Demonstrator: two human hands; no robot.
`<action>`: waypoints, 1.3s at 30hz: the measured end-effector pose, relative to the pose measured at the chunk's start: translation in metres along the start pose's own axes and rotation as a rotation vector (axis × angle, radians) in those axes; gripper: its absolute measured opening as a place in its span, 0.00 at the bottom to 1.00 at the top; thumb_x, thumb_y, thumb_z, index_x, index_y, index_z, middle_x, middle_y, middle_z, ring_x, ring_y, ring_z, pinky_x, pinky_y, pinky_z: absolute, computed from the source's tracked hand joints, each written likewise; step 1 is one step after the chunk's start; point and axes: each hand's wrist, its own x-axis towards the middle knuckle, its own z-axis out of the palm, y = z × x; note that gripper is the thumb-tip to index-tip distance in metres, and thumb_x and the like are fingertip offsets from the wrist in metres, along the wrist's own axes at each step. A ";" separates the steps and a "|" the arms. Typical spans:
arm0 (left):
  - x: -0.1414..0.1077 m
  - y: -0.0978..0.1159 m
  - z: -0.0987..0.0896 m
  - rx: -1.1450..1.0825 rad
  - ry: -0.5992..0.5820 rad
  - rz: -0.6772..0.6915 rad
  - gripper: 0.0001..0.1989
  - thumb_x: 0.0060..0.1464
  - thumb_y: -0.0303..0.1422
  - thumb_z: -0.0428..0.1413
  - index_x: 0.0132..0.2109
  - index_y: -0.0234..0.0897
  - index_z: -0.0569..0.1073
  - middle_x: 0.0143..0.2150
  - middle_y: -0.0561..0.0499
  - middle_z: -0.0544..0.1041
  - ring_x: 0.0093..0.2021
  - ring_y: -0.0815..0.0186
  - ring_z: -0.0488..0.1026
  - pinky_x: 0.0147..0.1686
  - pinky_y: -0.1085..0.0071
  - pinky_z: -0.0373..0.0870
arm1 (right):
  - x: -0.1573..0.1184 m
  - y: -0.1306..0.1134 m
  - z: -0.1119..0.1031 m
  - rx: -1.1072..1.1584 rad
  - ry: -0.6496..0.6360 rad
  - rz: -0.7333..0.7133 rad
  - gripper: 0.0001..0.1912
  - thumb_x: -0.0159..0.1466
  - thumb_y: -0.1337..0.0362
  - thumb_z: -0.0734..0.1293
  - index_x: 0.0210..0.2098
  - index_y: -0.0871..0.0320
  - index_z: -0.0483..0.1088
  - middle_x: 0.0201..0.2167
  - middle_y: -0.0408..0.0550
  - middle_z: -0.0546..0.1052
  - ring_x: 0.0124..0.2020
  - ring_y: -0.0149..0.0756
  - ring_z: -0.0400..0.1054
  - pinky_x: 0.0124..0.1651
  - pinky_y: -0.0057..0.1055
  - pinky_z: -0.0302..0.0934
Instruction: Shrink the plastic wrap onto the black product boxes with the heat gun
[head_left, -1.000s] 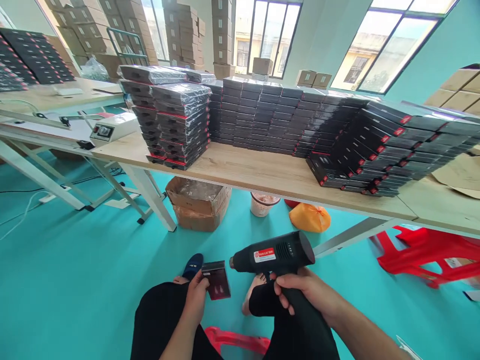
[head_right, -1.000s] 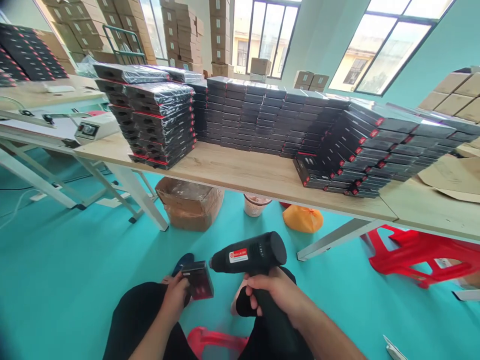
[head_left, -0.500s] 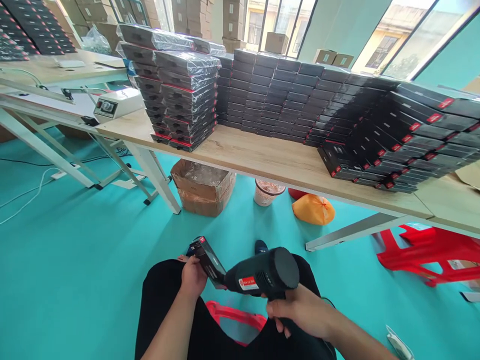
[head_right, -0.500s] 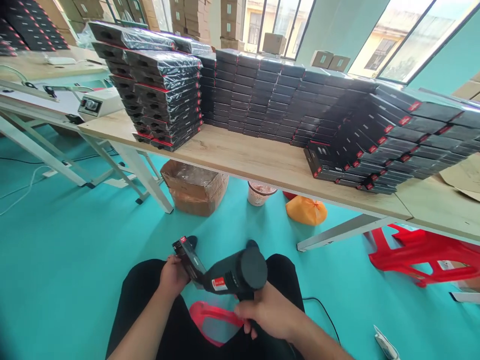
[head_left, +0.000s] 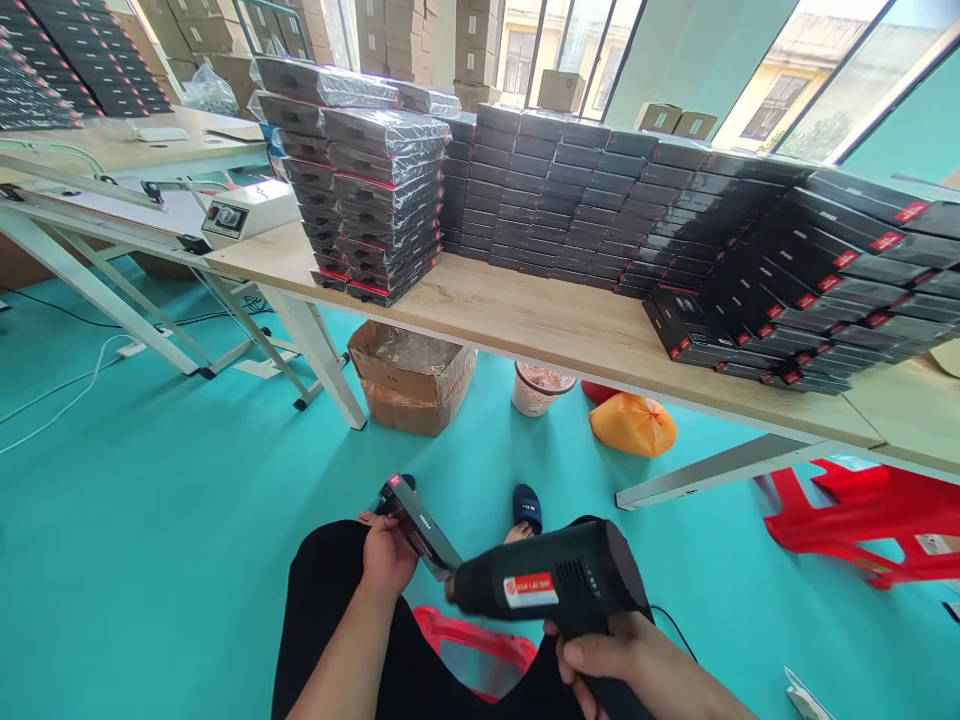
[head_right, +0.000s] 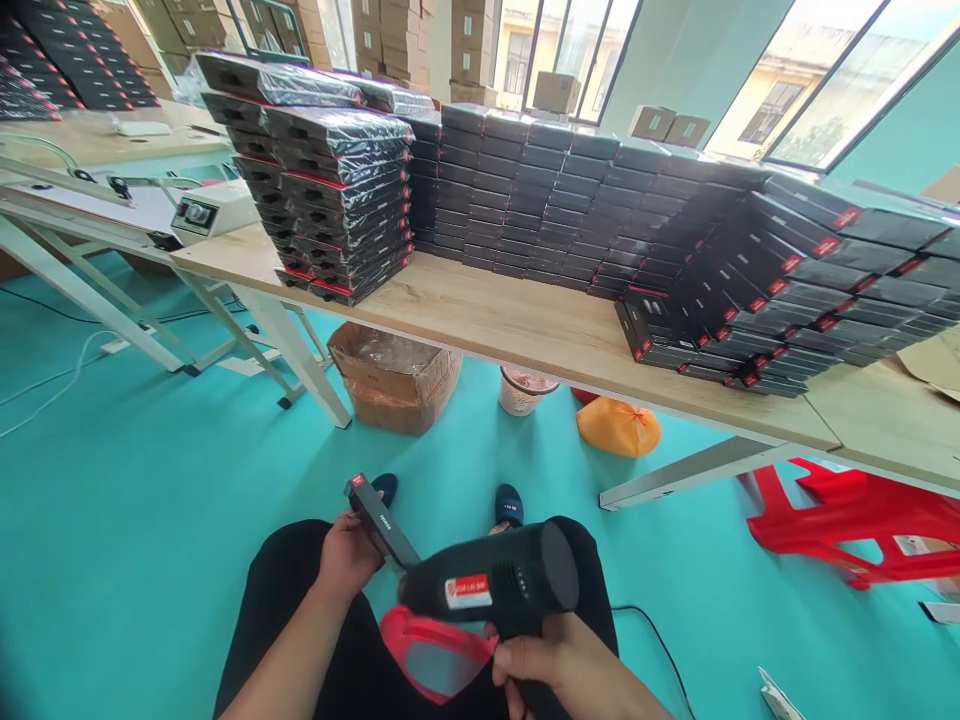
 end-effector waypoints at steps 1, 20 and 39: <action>-0.003 0.002 0.003 -0.035 0.012 -0.038 0.13 0.44 0.26 0.53 0.39 0.40 0.74 0.34 0.51 0.79 0.28 0.64 0.74 0.29 0.67 0.71 | 0.000 0.000 0.000 -0.003 -0.011 0.007 0.17 0.52 0.53 0.74 0.30 0.62 0.75 0.22 0.46 0.73 0.24 0.34 0.66 0.28 0.31 0.59; -0.038 -0.006 0.030 0.188 -0.248 -0.454 0.28 0.57 0.49 0.59 0.53 0.29 0.77 0.41 0.36 0.84 0.43 0.46 0.82 0.43 0.51 0.78 | 0.061 -0.051 -0.010 0.202 0.081 -0.228 0.15 0.58 0.55 0.72 0.38 0.61 0.73 0.24 0.41 0.74 0.22 0.27 0.66 0.25 0.24 0.60; -0.003 -0.007 0.015 -0.097 0.147 -0.196 0.11 0.64 0.39 0.49 0.41 0.38 0.71 0.32 0.47 0.78 0.31 0.56 0.78 0.32 0.58 0.77 | 0.014 0.007 0.027 0.193 0.077 -0.221 0.23 0.55 0.50 0.74 0.40 0.62 0.73 0.23 0.45 0.73 0.24 0.35 0.66 0.28 0.32 0.61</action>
